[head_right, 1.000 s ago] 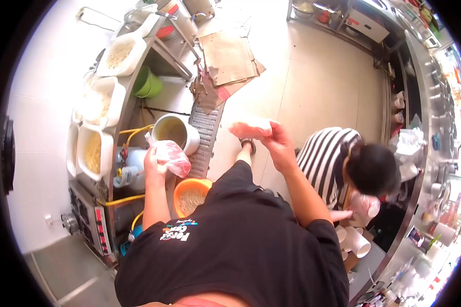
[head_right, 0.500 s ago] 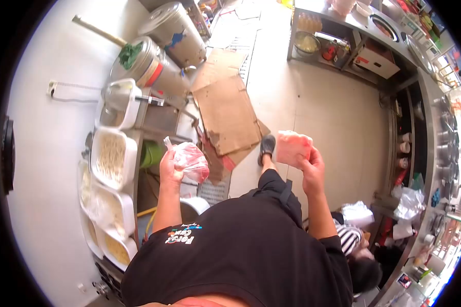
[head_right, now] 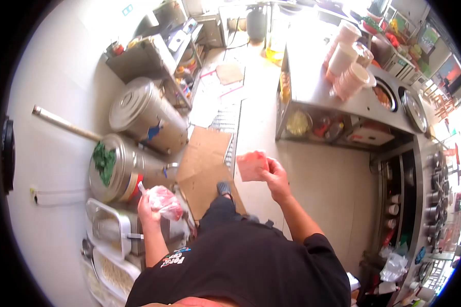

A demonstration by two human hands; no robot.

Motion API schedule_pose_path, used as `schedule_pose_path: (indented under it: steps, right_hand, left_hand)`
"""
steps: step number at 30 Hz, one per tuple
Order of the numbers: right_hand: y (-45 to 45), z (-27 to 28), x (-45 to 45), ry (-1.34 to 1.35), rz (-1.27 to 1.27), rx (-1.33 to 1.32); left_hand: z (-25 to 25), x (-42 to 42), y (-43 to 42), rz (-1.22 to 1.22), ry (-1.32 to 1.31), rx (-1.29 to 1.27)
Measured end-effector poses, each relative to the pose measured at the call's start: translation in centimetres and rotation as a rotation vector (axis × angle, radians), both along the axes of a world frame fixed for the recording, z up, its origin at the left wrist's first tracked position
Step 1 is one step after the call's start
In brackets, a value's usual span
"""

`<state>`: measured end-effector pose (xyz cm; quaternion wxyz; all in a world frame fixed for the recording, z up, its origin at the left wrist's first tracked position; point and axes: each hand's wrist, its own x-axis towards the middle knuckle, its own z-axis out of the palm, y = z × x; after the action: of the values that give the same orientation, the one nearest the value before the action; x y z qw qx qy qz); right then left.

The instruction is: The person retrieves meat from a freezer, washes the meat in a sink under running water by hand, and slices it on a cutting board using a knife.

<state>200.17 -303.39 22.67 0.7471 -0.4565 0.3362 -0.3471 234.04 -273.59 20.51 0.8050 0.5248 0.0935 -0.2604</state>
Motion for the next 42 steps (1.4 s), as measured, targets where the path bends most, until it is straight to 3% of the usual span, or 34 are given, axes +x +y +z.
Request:
schedule_pose_path:
  steps: [6,8,14,17,22,25,29,33,36,38,39,40,42]
  right_hand:
    - [-17.0,-3.0,13.9,0.197,0.048,-0.135]
    - [-21.4,-4.7,16.4,0.123,-0.046,-0.047]
    - [-34.3,-2.5,20.5,0.105,-0.29,0.093]
    - [-41.5,-3.1,23.2,0.035,-0.446,0.199]
    - [-56.8,-12.5,27.5,-0.049,-0.6,0.232]
    - [-65.7,-9.9,30.3,0.027,-0.612,0.234]
    - [-80.1,-5.1,32.8,-0.013,-0.594,0.15]
    - [-90.9,-1.3,33.0,0.043,-0.595,0.195]
    - [-97.2,-2.8,33.1,0.076,-0.701,0.166]
    - [-102.8,-8.6,32.3,0.047,-0.985,0.071]
    - [-101.4,-8.0,31.7,0.021,-1.072,0.122]
    - [-105.6,-10.3,31.2,-0.038,-1.186,0.153]
    - [-105.5,-8.2,29.2,-0.019,-1.198,0.205]
  left_hand:
    - [-3.0,13.3,-16.8,-0.051,-0.037,0.081]
    - [-5.8,18.7,-23.5,0.006,0.109,0.075]
    - [0.6,29.7,-46.6,-0.247,-0.037,0.054]
    - [0.5,35.4,-58.7,-0.318,-0.089,0.043]
    - [2.3,38.3,-78.7,-0.423,-0.091,0.029]
    - [0.6,42.2,-88.8,-0.474,-0.063,0.057]
    - [4.3,41.5,-102.6,-0.552,-0.069,0.063]
    - [3.8,42.4,-116.2,-0.615,-0.09,0.078]
    - [2.3,43.1,-127.0,-0.7,-0.087,0.061]
    - [1.3,41.5,-137.5,-0.809,-0.04,0.081]
    - [2.4,42.2,-138.4,-0.842,-0.058,0.077]
    - [0.4,42.4,-145.2,-0.902,-0.104,0.048]
    - [2.4,40.7,-149.4,-0.959,-0.093,-0.005]
